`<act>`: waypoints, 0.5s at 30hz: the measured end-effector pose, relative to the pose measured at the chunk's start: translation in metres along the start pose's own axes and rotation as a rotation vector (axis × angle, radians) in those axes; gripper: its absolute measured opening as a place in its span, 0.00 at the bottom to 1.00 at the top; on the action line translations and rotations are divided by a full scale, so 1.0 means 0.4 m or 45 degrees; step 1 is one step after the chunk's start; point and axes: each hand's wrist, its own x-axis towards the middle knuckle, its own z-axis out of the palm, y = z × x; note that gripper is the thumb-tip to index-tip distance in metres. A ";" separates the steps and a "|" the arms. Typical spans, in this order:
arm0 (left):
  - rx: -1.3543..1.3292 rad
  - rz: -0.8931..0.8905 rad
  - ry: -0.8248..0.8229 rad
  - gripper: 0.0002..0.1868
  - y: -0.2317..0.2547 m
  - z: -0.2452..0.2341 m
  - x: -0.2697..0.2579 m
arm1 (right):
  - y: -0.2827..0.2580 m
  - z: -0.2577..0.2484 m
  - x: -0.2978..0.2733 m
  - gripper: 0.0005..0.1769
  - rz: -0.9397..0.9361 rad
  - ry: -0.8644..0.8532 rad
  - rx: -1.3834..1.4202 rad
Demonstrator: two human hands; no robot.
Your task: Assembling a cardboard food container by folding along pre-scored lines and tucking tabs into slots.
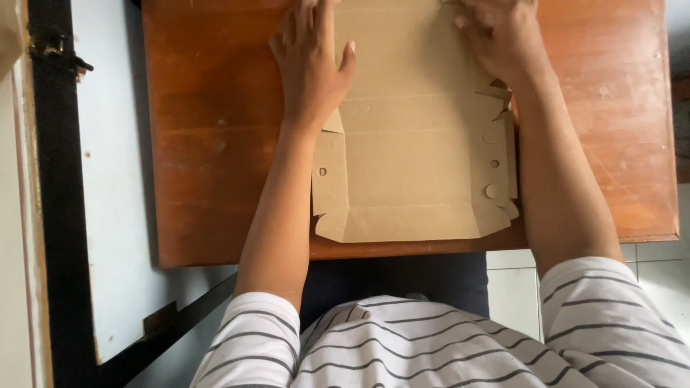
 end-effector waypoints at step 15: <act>-0.104 -0.062 -0.061 0.35 -0.038 0.091 -0.007 | 0.104 0.051 -0.026 0.10 -0.099 -0.255 -0.417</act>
